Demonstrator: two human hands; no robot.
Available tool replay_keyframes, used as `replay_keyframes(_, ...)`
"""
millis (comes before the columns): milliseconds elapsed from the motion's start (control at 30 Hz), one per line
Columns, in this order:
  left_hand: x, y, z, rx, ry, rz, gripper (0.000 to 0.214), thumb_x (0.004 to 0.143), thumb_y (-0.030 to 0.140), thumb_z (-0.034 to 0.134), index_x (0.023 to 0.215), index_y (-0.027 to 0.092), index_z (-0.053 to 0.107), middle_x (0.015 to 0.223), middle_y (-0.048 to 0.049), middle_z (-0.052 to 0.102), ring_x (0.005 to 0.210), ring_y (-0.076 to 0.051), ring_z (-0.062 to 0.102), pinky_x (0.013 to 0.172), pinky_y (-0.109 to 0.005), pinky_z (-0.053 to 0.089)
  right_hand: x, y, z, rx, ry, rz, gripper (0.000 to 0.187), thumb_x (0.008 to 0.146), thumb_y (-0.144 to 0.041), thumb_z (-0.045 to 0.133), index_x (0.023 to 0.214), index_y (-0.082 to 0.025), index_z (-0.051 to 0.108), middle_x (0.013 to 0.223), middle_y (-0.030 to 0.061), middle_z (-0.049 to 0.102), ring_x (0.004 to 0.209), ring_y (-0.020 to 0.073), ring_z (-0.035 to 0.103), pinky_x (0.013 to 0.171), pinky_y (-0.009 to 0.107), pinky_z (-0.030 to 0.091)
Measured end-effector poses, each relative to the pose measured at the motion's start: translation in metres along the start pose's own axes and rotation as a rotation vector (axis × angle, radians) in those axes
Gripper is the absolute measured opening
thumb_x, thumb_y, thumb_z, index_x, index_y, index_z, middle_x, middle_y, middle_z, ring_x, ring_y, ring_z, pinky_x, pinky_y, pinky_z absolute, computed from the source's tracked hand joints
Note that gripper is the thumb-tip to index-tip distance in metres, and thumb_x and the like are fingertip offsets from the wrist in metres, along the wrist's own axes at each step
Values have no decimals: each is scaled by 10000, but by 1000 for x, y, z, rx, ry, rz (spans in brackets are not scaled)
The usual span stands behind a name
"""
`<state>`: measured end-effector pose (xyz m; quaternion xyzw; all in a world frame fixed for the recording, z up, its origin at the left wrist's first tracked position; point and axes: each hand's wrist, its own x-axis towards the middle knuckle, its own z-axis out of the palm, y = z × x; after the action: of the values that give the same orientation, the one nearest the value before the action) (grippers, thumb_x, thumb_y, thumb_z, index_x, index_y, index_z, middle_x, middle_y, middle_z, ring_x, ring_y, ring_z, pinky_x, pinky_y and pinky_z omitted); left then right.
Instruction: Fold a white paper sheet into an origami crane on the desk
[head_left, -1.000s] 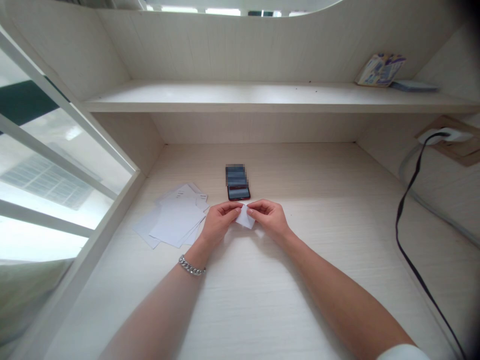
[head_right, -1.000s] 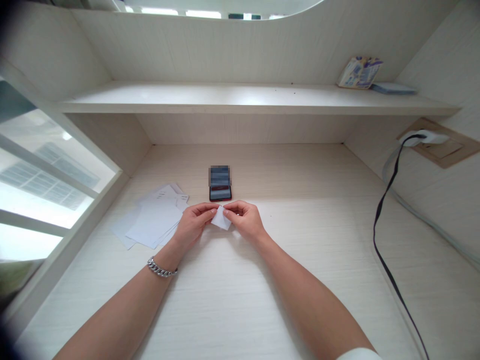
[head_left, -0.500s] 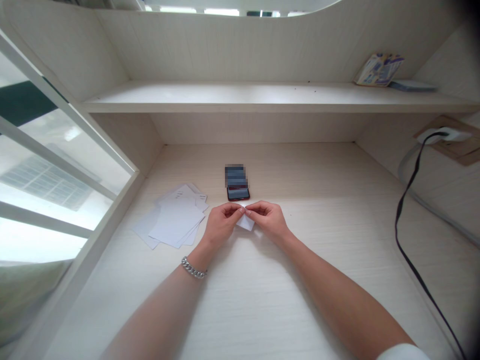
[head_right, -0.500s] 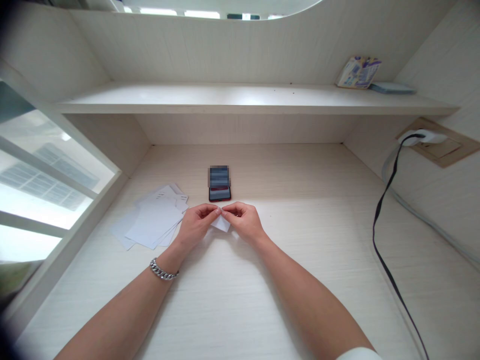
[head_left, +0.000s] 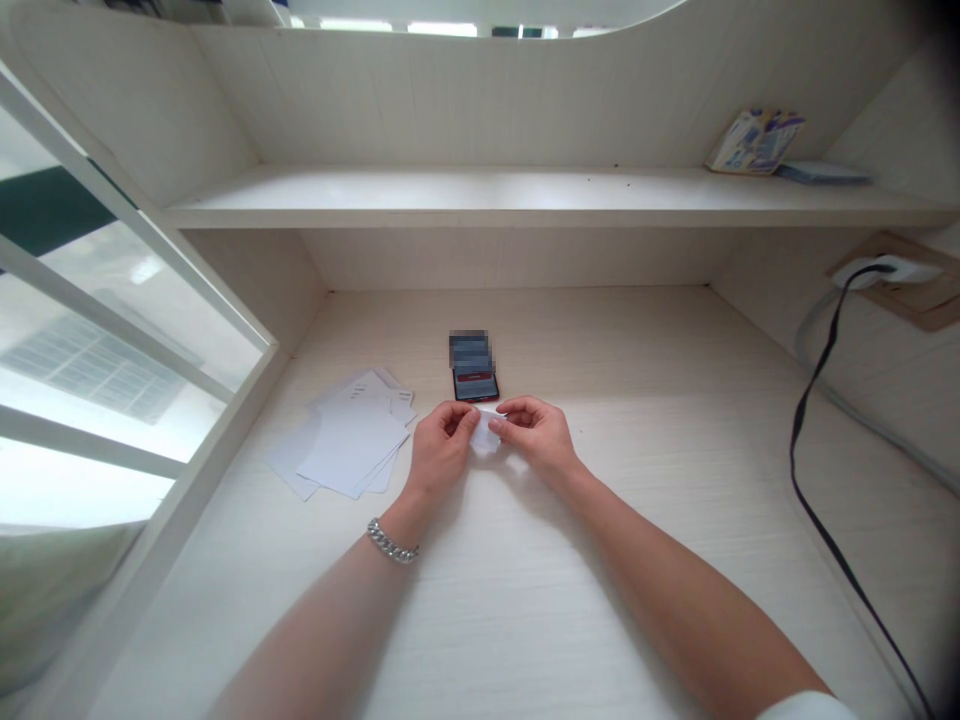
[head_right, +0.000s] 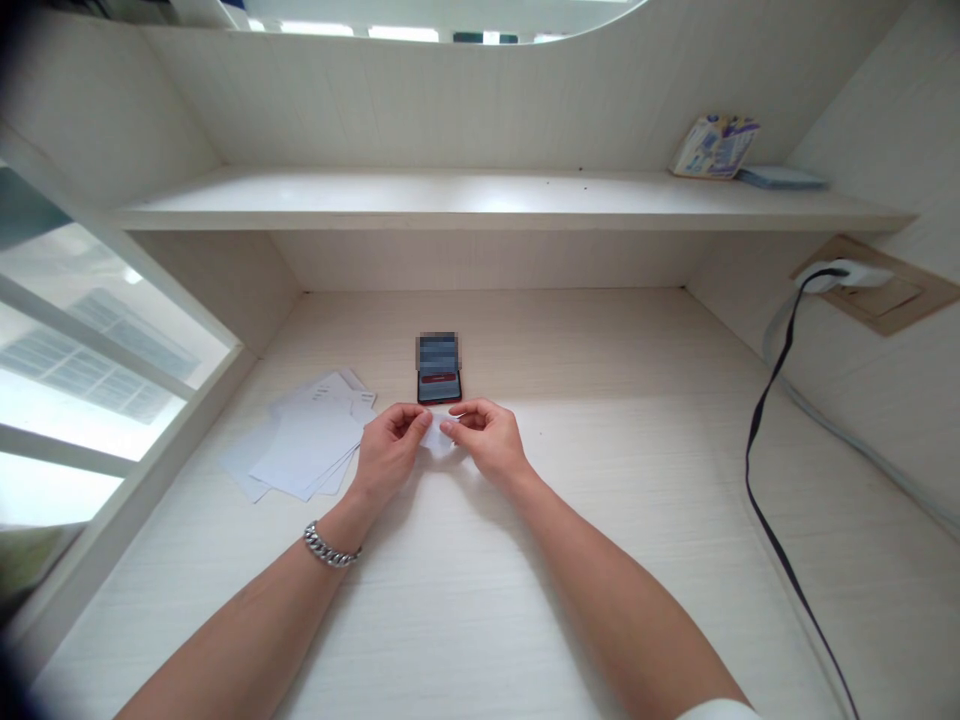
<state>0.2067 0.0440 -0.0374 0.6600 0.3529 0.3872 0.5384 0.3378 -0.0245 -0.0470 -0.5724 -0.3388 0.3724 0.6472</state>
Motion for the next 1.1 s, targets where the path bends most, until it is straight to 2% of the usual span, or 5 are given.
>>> replay_keyframes(333,-1,-2,2,-5,26,-1,214,751,357,597,813,154,623,737,-34,635,651,-134,558,577,-233,424,0,4,5,102,6,15,265,656,-396,698,799,-181,640,626,5,628,555,126,563,555,263,465)
replay_keyframes(500,0,-5,0,-8,46,-10,232,760,362,590,840,145,611,748,-37,632,657,-131,560,581,-230,432,-2,1,5,64,-4,52,384,668,-414,690,952,-171,603,589,-5,622,524,127,564,552,267,483)
replay_keyframes(700,3,-4,-2,15,104,-10,244,746,362,604,818,129,620,716,-32,626,635,-122,549,568,-222,418,-3,-2,7,-124,-139,146,344,681,-490,643,646,-155,570,531,26,620,479,132,573,492,239,460)
replay_keyframes(833,3,-4,-1,4,113,-7,248,746,363,604,829,129,623,728,-38,632,641,-125,552,576,-227,423,-4,-1,8,-177,-78,97,321,706,-477,627,655,-166,560,522,16,613,469,129,565,474,231,438)
replay_keyframes(1100,5,-8,-3,-39,141,-12,237,733,355,623,817,133,623,728,-31,634,644,-117,549,579,-217,416,-6,-4,7,-280,-199,129,352,741,-494,579,616,-166,548,578,39,643,495,131,576,475,232,430)
